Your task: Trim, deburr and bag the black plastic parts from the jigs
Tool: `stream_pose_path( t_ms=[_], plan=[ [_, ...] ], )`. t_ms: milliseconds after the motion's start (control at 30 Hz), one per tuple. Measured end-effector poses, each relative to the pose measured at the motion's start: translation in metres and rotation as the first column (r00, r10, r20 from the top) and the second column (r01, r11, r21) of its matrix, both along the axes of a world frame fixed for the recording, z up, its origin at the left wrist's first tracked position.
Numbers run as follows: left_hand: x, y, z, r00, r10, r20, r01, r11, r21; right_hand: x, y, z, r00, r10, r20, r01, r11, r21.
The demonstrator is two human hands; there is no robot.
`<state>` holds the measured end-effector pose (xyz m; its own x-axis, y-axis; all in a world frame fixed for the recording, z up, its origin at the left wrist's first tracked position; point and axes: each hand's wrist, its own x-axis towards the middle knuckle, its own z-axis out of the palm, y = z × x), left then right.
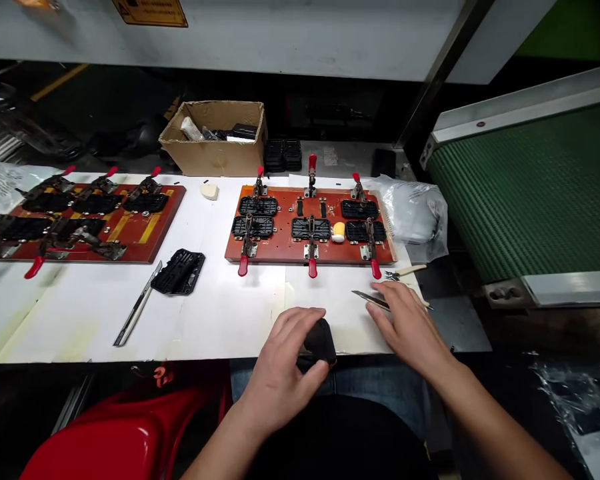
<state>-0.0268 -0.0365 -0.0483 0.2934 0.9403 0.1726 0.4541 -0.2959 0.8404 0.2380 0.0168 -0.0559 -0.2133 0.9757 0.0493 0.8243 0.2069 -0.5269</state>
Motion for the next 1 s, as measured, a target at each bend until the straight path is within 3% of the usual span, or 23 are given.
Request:
stream_pose_path(
  t_ms=[100, 200, 267, 433, 533, 600, 700, 767, 867, 933, 1000],
  plan=[
    [0.001, 0.0, 0.002, 1.0, -0.021, -0.012, 0.022, 0.997, 0.077, -0.039, -0.007, 0.039, 0.948, 0.088, -0.307, -0.167, 0.956, -0.241],
    [-0.001, -0.003, 0.003, 1.0, -0.005, -0.012, 0.007, 0.99, 0.138, -0.067, -0.011, 0.056, 0.835, 0.116, -0.538, -0.345, 0.872, -0.348],
    [-0.004, -0.006, 0.002, 1.0, 0.024, -0.015, -0.022, 0.99, 0.137, -0.071, -0.011, 0.051, 0.805, 0.082, -0.588, -0.348, 0.867, -0.356],
    [-0.01, -0.012, -0.002, 0.997, 0.073, 0.004, -0.073, 0.991, 0.111, -0.054, -0.012, 0.024, 0.821, -0.086, -0.564, -0.206, 0.877, -0.433],
    [-0.01, -0.012, -0.003, 0.996, 0.085, 0.032, -0.088, 0.989, 0.117, -0.05, -0.015, 0.025, 0.796, -0.1, -0.597, -0.225, 0.867, -0.445],
    [-0.01, -0.012, -0.005, 0.995, 0.081, 0.049, -0.087, 0.989, 0.122, -0.052, -0.015, 0.033, 0.802, -0.02, -0.597, -0.276, 0.874, -0.4],
    [-0.01, -0.009, -0.01, 0.993, 0.115, 0.0, -0.115, 0.992, 0.055, -0.055, 0.001, 0.047, 0.851, 0.204, -0.484, -0.347, 0.91, -0.227],
    [-0.008, -0.003, -0.016, 0.974, 0.2, -0.103, -0.205, 0.978, -0.042, -0.057, 0.026, 0.054, 0.91, 0.273, -0.312, -0.313, 0.946, -0.086],
    [-0.001, 0.009, -0.024, 0.917, 0.294, -0.269, -0.338, 0.932, -0.135, -0.064, 0.086, 0.059, 0.983, 0.144, 0.111, -0.146, 0.989, 0.016],
    [0.005, 0.016, -0.026, 0.893, 0.287, -0.348, -0.354, 0.923, -0.149, -0.073, 0.128, 0.057, 0.93, 0.053, 0.365, -0.054, 0.999, -0.007],
    [0.006, 0.018, -0.025, 0.883, 0.267, -0.385, -0.341, 0.93, -0.136, -0.079, 0.162, 0.052, 0.884, 0.044, 0.466, -0.026, 0.999, -0.046]
  ],
)
